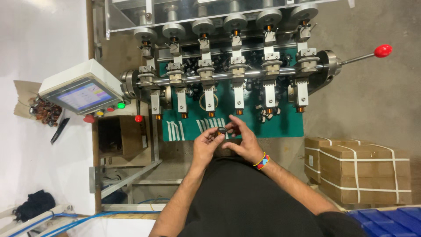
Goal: The person sits at an industrial coil-winding machine, fitting small copper-wound components onto the machine's stations and adjusting them by hand. They handle components one at a time, reposition items on the green work plate, and use scissors to trim material on the machine near the end.
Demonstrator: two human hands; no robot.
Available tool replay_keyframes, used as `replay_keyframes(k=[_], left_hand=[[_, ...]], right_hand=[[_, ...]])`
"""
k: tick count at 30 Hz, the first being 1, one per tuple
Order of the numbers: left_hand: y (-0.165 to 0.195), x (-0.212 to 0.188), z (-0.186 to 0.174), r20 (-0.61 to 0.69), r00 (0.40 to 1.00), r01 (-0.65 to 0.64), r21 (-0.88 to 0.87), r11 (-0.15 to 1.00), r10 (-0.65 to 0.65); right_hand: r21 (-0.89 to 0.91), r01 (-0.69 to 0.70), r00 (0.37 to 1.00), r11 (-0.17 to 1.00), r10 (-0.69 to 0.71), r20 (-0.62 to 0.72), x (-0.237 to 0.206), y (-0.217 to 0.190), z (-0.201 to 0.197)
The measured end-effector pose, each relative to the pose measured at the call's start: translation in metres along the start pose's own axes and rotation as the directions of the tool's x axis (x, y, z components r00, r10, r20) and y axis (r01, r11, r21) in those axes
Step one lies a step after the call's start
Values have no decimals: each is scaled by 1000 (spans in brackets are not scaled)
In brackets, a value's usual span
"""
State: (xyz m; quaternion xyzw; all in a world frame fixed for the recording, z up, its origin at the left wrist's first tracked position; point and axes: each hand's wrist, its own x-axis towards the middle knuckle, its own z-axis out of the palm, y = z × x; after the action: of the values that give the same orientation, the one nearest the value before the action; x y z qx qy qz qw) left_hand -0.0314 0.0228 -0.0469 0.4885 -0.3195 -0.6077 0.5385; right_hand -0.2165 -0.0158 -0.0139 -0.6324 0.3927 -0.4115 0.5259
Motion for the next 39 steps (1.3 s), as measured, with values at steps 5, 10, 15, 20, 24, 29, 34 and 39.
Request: replay_keyframes(k=[5,10,15,20,24,29,34,39], left_hand=[[46,-21,-5,-27,979,-132,672,729,202],[82,-27,-10,124,958,-273,658,701,257],[89,-18,-50,87,876,-428,593,682,474],[65,10,-92,-1,1000,27,-155,988,-28],[62,18,-115,213,942,321,-350,880,-258],[64,20,-114,498,807,-9,548,837,-318],[56,29,-88,296,944,-15,480,877,-146],[70,41,-94,481,798,340,138,930,-364]], right_hand=[[-10,104,976,995,-100,194,22,0,4],[-11,-109,938,994,106,330,39,1,22],[-24,10,965,1000,-3,261,18,9,38],[410,-573,771,710,296,564,-19,30,43],[659,-686,726,308,344,595,-17,50,45],[47,-344,933,938,336,133,10,45,54],[-331,-163,980,930,191,56,-16,7,73],[-5,-496,858,869,490,155,-17,10,73]])
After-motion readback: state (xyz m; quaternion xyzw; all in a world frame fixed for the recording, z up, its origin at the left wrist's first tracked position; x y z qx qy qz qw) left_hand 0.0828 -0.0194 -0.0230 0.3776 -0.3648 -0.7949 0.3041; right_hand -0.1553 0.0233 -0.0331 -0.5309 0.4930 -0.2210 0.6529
